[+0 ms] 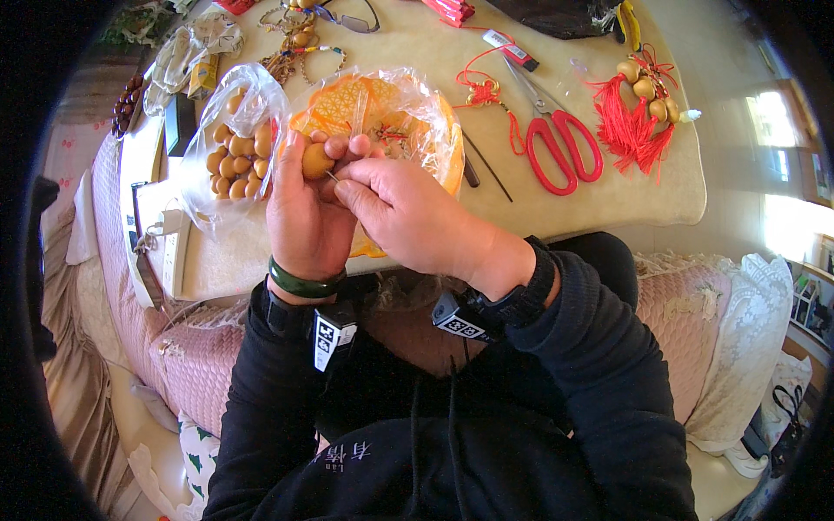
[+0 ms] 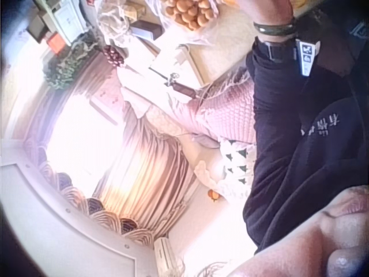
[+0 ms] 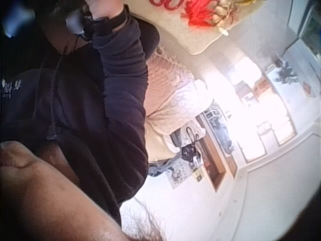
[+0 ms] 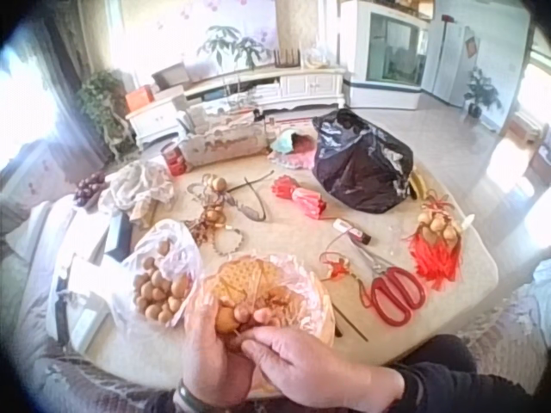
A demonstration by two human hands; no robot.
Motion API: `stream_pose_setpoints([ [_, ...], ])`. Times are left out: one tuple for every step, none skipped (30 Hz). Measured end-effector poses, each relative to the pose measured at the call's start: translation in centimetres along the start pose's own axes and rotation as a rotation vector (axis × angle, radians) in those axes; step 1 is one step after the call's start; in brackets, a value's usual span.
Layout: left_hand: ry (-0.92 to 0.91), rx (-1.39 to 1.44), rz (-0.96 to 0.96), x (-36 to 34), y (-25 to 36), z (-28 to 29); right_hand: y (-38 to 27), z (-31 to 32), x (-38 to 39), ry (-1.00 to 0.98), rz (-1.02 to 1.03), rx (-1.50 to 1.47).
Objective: The person holds a small round wooden bead and uses a hand drill to create a hole through its center. They rotate the bead and reposition the drill bit multiple times to complete the hole.
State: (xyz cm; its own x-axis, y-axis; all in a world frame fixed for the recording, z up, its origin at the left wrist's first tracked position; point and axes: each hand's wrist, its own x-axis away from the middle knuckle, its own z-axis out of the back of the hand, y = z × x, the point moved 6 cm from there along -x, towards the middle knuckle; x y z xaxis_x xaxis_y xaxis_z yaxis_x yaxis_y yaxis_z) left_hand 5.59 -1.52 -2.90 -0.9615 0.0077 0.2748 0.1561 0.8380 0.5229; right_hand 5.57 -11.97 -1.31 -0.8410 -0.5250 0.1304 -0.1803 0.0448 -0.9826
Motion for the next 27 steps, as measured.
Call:
stream_pose_setpoints([
  [-0.011,-0.001,0.014,0.0,-0.1,-0.1,0.0,0.0,0.0,-0.003,0.008,0.009],
  [0.008,-0.014,0.017,0.0,-0.2,0.1,0.0,0.1,0.1,0.003,0.014,0.025],
  [0.04,-0.032,0.017,0.0,-0.2,0.2,0.0,0.2,0.1,0.017,0.032,0.059],
  [0.026,-0.057,0.011,0.0,-0.2,0.1,0.0,0.3,0.0,0.032,0.05,0.094],
  [0.026,-0.087,0.003,0.0,-0.2,0.1,0.0,0.5,0.1,0.054,0.078,0.145],
  [-0.005,-0.105,0.022,0.0,-0.4,-0.1,0.0,0.5,0.1,0.076,0.105,0.197],
  [0.04,-0.113,-0.009,-0.1,0.0,0.2,0.0,0.4,0.1,0.062,0.123,0.201],
  [0.053,-0.111,-0.013,-0.2,0.3,0.3,0.0,0.3,0.1,0.049,0.142,0.204],
  [0.134,-0.143,-0.044,-0.2,0.7,0.7,0.0,0.2,0.1,0.035,0.162,0.207],
  [0.072,-0.144,0.01,-0.2,0.4,0.4,0.0,0.3,0.0,0.051,0.174,0.22],
  [0.079,-0.179,0.038,-0.2,0.2,0.5,0.0,0.3,0.0,0.066,0.185,0.233],
  [0.086,-0.214,0.066,-0.1,0.0,0.6,-0.1,0.4,0.0,0.081,0.195,0.247],
  [0.06,-0.149,0.101,-0.1,-0.4,0.5,0.0,0.5,0.0,0.075,0.177,0.245],
  [0.072,-0.134,0.061,-0.1,-0.2,0.6,0.0,0.6,0.0,0.069,0.159,0.242],
  [0.078,-0.109,0.06,-0.1,-0.1,0.7,0.0,0.7,0.0,0.064,0.142,0.238],
  [0.061,-0.087,0.037,-0.2,0.1,0.6,0.1,0.7,0.0,0.041,0.112,0.25],
  [0.088,-0.121,0.061,-0.2,-0.1,0.8,0.2,0.7,0.1,0.018,0.083,0.263],
  [0.093,-0.154,0.06,-0.2,0.0,0.9,0.3,0.6,0.1,-0.008,0.053,0.278],
  [0.115,-0.189,0.059,-0.2,0.0,1.1,0.0,0.6,0.1,0.016,0.089,0.268],
  [0.097,-0.168,0.071,-0.2,-0.1,1.0,-0.2,0.6,0.0,0.041,0.123,0.258],
  [0.093,-0.15,0.083,-0.2,-0.1,1.0,-0.4,0.7,0.0,0.059,0.154,0.248],
  [0.061,-0.12,0.107,-0.3,-0.3,0.8,-0.2,0.6,0.0,0.046,0.129,0.238],
  [0.09,-0.13,0.085,-0.3,-0.1,1.0,-0.1,0.5,-0.1,0.026,0.102,0.227],
  [0.094,-0.127,0.075,-0.4,0.1,1.0,0.0,0.4,0.0,0.005,0.075,0.216],
  [0.117,-0.136,0.038,-0.3,0.3,1.1,-0.2,0.4,-0.1,0.024,0.104,0.238],
  [0.085,-0.128,0.078,-0.3,0.1,0.8,-0.4,0.5,-0.2,0.044,0.132,0.26],
  [0.072,-0.131,0.093,-0.2,-0.1,0.7,-0.6,0.6,-0.1,0.064,0.158,0.284],
])
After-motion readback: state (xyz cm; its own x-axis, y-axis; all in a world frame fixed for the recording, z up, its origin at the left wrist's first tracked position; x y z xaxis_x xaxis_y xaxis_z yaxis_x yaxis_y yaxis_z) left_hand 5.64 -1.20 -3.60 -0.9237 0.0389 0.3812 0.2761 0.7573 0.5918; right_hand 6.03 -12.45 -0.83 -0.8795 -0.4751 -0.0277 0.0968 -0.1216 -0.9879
